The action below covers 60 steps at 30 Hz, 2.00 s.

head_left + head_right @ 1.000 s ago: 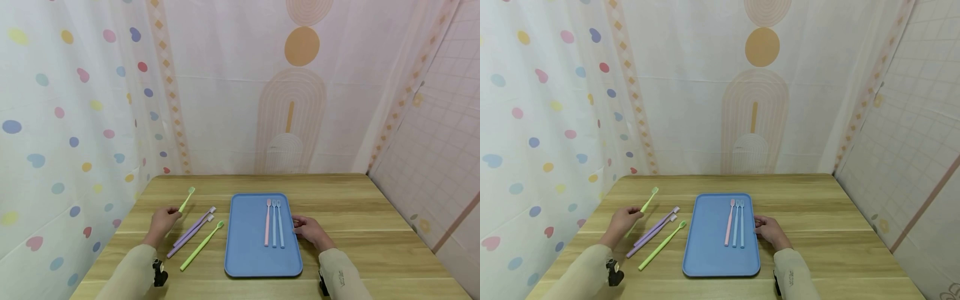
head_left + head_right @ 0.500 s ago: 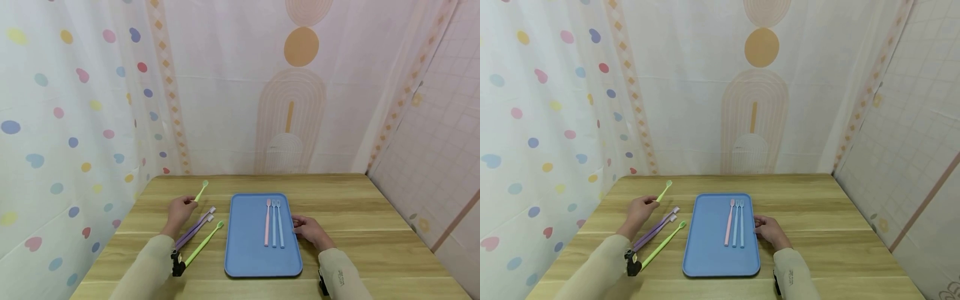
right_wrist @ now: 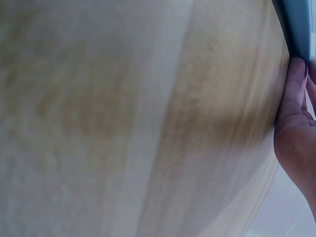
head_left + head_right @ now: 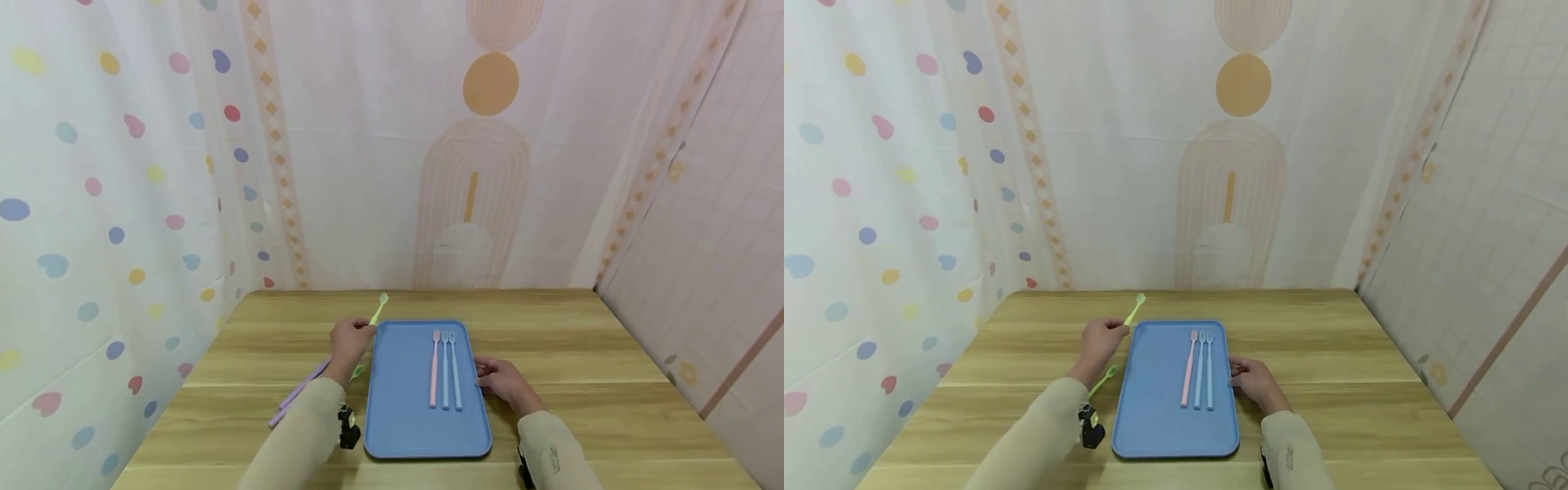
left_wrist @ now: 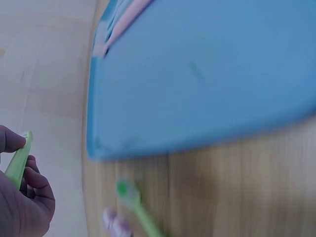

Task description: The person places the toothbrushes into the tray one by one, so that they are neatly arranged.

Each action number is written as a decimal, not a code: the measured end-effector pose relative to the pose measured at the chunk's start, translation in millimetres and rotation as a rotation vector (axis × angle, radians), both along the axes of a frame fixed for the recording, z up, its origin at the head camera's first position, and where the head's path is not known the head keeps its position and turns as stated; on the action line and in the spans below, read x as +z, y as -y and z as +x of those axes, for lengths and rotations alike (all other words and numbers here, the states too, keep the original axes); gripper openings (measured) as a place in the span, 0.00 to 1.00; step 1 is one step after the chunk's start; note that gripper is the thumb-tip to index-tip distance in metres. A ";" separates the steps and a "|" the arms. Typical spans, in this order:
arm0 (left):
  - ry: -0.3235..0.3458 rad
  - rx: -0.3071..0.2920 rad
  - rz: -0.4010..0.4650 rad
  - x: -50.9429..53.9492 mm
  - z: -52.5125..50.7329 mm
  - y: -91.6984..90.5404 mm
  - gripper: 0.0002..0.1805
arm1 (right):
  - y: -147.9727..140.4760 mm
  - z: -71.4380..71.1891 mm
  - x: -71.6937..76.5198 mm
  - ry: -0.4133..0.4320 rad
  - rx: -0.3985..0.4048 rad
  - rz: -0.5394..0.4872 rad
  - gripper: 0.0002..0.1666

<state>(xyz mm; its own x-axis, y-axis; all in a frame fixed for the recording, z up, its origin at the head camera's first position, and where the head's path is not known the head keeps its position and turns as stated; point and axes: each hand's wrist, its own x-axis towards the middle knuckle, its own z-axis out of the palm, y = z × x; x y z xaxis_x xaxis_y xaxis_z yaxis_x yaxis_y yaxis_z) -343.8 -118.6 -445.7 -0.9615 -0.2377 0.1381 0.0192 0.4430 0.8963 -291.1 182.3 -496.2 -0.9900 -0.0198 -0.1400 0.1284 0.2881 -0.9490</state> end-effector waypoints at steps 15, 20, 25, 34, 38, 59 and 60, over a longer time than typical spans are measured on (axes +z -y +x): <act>-0.084 0.123 0.096 -25.7 20.5 -84.6 0.08 | -2.5 -3.1 -3.6 -0.008 0.008 -0.001 0.30; -0.049 0.166 0.148 -33.6 28.9 -100.4 0.08 | -2.4 -1.0 -3.1 0.000 0.007 0.007 0.30; -0.024 0.211 0.160 -40.3 35.2 -111.4 0.09 | -1.5 0.7 -0.6 0.000 0.009 -0.001 0.30; -0.040 0.246 0.173 -53.0 45.4 -122.3 0.07 | 0.6 2.7 0.8 0.004 0.009 -0.002 0.30; -0.055 0.251 0.170 -58.8 46.0 -125.1 0.07 | 1.4 2.1 -0.4 0.003 0.017 -0.005 0.30; -0.048 0.212 -0.007 -61.0 47.0 -121.1 0.03 | 5.8 -0.8 -2.5 0.008 0.008 -0.018 0.29; -0.040 0.208 -0.012 -60.2 46.7 -121.1 0.03 | 5.6 -0.9 -2.2 0.011 0.006 -0.020 0.29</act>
